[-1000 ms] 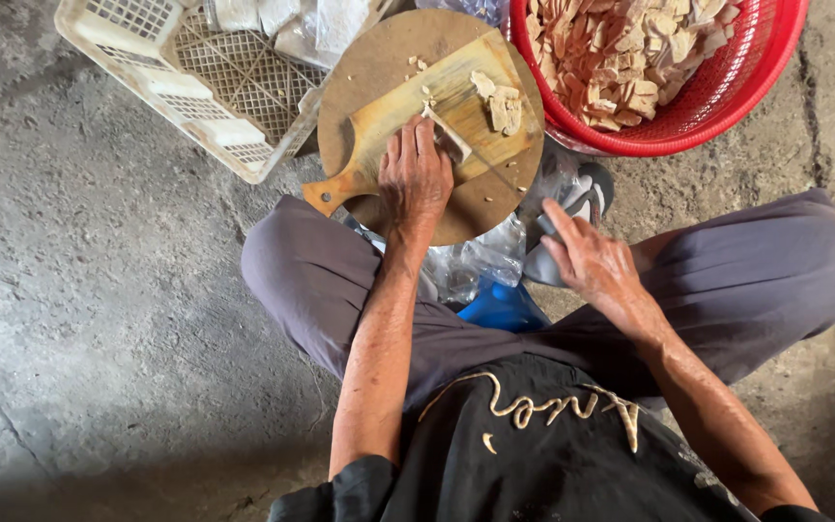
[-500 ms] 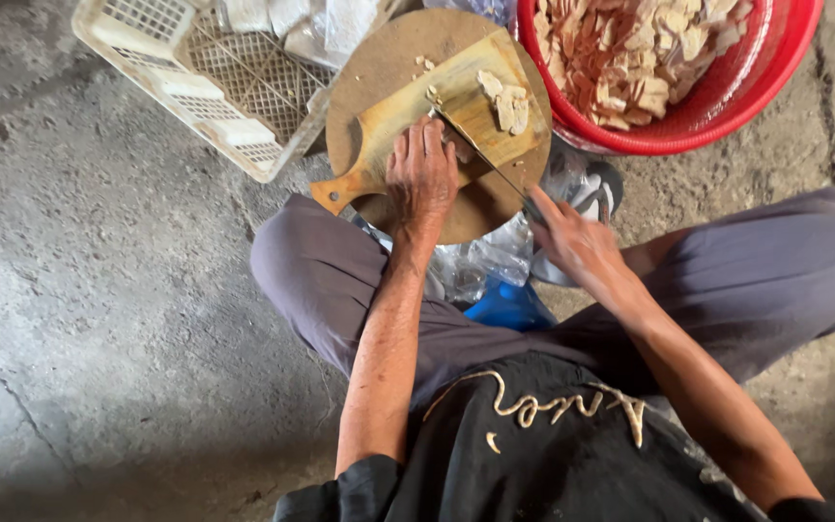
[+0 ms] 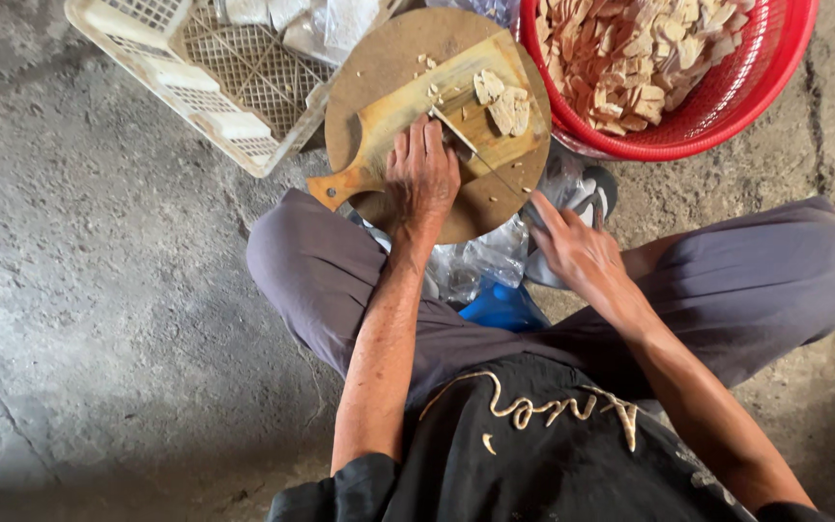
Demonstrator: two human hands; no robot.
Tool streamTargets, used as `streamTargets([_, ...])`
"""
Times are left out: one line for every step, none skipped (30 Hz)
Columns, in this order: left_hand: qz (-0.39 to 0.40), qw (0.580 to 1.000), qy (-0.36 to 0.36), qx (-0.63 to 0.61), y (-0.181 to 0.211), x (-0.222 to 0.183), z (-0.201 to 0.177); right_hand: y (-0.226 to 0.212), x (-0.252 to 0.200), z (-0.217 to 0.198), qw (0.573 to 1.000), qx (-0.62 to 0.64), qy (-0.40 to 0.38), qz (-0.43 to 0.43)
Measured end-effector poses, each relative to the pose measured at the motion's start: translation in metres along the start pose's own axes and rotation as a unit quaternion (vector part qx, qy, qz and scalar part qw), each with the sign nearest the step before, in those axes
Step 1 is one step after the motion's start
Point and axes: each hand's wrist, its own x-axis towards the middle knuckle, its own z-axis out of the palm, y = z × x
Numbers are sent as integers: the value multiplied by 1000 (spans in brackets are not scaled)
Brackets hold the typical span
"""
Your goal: The person sits on the floor and uses a knife to slice rectangular blocks of a white food item on a wooden cutting board. Sliced pieces are placed into a red basket. The person then takes the remaining blocks, wraps them in plastic bags, and places them into a white crate.
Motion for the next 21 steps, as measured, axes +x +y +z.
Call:
streamTargets([0, 1000, 5, -2, 0, -1, 0, -7, 13, 4, 1000, -8, -10, 12])
streamTargets([3, 1000, 12, -2, 0, 1, 1, -11, 24, 6, 999, -15, -16, 23])
streamTargets([5, 1000, 20, -3, -1, 3, 1, -13, 30, 7, 1000, -2, 14, 1])
streamTargets([6, 1000, 20, -1, -1, 2, 1, -14, 33, 10, 999, 11, 43, -19])
streamTargets([8, 1000, 20, 1, -1, 2, 0, -14, 34, 13, 996, 24, 71, -39])
streamTargets([9, 1000, 19, 1, 0, 1, 0, -11, 30, 13, 998, 18, 49, -36])
streamTargets([6, 1000, 14, 0, 1, -1, 0, -5, 22, 12, 999, 12, 27, -33])
streamTargets([5, 1000, 13, -1, 1, 1, 0, 2, 16, 10, 999, 5, 8, -33])
streamTargets([3, 1000, 12, -1, 0, 2, -1, 9, 9, 10, 1000, 19, 0, -16])
streamTargets([5, 1000, 14, 0, 0, 2, 0, 18, 0, 7, 999, 31, -12, -1])
streamTargets([8, 1000, 16, 2, 0, 2, 0, 25, -6, 7, 999, 43, -24, 15])
streamTargets([11, 1000, 15, 4, -1, 1, 0, 30, -11, 9, 999, 51, 12, 11])
streamTargets([12, 1000, 19, 1, -1, -1, 1, 34, -17, 11, 997, 59, 49, 6])
streamTargets([15, 1000, 23, 0, -2, -1, 1, 36, -21, 12, 994, 68, 88, 1])
streamTargets([18, 999, 28, -2, -2, -1, 1, 37, -24, 13, 996, 62, 70, 12])
streamTargets([18, 999, 30, -4, -3, -1, 0, 36, -25, 14, 997, 57, 51, 22])
streamTargets([19, 999, 32, -5, -5, -1, 0, 34, -24, 15, 998, 52, 33, 31])
streamTargets([21, 999, 34, -9, -5, -1, 0, 32, -25, 15, 998, 52, 42, 13])
streamTargets([18, 999, 36, -12, -5, -1, 2, 30, -24, 15, 997, 52, 52, -4])
streamTargets([13, 999, 37, -15, -5, -1, 2, 27, -24, 15, 997, 52, 60, -22])
streamTargets([8, 999, 38, -17, -5, -1, 4, 25, -23, 15, 998, 52, 43, -6])
